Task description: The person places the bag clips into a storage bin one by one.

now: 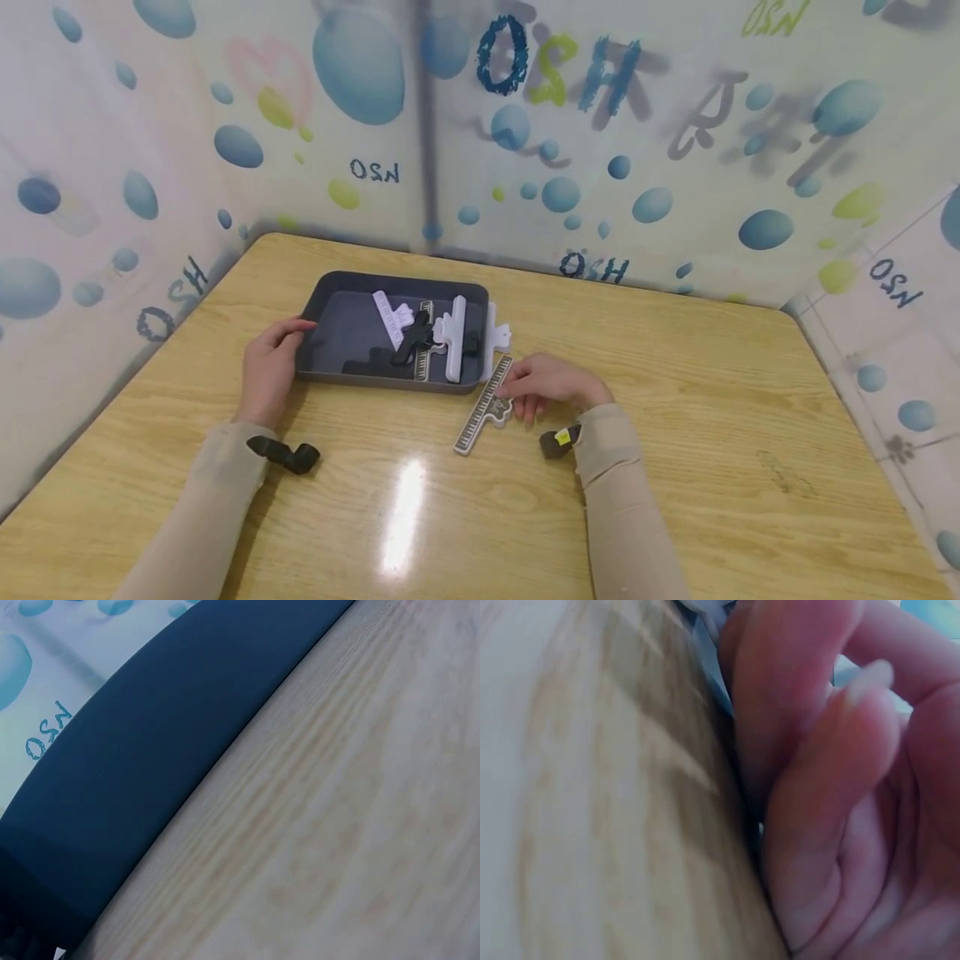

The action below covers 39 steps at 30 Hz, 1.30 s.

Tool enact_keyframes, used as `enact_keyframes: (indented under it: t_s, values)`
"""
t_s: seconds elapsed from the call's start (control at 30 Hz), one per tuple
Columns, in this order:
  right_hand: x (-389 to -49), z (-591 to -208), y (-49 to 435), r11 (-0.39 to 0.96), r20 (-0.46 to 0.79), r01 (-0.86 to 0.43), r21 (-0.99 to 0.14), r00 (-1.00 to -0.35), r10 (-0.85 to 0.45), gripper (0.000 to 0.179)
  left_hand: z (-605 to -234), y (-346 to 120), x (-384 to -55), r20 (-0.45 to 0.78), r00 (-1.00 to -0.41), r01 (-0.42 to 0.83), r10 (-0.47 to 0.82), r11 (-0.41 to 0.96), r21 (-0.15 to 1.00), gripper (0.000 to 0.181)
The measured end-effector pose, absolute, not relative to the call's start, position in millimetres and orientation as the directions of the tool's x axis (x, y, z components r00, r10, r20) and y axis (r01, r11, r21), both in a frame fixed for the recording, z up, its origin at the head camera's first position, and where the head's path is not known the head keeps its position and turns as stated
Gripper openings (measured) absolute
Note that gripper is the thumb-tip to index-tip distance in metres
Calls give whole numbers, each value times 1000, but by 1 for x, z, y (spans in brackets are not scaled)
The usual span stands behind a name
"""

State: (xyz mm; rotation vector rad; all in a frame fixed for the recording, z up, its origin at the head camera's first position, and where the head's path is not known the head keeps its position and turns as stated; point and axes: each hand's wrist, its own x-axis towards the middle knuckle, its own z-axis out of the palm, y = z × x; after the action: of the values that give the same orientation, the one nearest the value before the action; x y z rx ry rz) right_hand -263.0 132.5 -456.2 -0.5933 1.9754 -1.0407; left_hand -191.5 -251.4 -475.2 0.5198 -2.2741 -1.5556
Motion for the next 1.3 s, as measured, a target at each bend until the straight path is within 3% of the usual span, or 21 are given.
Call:
enact_keyframes:
  t_s: [0.43,0.63,1.07,1.3]
  values:
    - [-266,-456,138,487,-375,-53,-872,-567,-733,29,-476,-252,-191,55,-879,-118,-474,328,937,28]
    - [-269,-455,147,444,-331,-37,-895,-613,-718,30,-476,-252,-191,56,-877,-121,-477,331,936,28]
    - [-268,-448,146,144,-137,48,-988,-681,-719,22,-476,-252,-192,72,-873,-109,-482,337,935,27]
    - [-270,-447,142,75,-125,100,-992,-729,-673,22,-476,-252,-192,86,-872,-109,-482,362,926,26]
